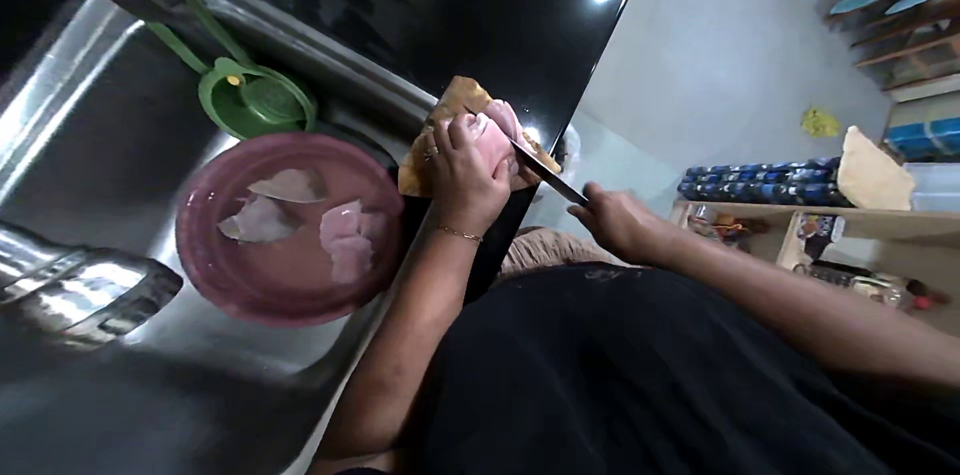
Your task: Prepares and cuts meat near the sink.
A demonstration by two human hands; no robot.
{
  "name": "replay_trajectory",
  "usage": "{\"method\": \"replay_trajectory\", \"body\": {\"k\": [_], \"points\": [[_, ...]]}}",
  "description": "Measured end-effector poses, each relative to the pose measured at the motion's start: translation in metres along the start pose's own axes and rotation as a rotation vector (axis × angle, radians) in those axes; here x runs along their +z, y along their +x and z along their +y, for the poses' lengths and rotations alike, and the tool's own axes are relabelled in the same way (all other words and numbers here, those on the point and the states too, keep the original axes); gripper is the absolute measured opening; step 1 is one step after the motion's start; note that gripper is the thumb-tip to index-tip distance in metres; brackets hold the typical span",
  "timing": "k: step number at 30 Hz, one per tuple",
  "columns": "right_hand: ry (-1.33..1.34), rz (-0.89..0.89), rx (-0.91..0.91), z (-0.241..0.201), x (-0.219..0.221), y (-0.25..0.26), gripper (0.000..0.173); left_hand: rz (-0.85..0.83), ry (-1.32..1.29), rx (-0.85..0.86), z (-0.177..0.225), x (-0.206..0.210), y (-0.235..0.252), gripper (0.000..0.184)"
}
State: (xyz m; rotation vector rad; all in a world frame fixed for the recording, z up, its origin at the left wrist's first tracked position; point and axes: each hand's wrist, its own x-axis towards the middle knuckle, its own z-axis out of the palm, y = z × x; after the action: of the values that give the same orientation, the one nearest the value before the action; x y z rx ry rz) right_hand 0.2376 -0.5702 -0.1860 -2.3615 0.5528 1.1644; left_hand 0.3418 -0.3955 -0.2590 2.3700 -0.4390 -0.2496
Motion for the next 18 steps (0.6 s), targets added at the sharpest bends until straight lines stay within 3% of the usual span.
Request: {"method": "replay_trajectory", "body": {"k": [3,12,18], "points": [[-0.004,-0.056,0.046,0.004,0.000,-0.006,0.040,0.008,-0.009,0.023,-0.002,0.001,-0.001,0.075],[0.015,0.074,-0.078,-0.048,-0.018,0.050,0.046,0.013,0.021,0.017,0.000,0.000,-0.003,0.078],[0.009,0.051,-0.002,0.002,0.005,0.005,0.040,0.022,0.039,-0.018,0.001,0.001,-0.001,0.076]]}}
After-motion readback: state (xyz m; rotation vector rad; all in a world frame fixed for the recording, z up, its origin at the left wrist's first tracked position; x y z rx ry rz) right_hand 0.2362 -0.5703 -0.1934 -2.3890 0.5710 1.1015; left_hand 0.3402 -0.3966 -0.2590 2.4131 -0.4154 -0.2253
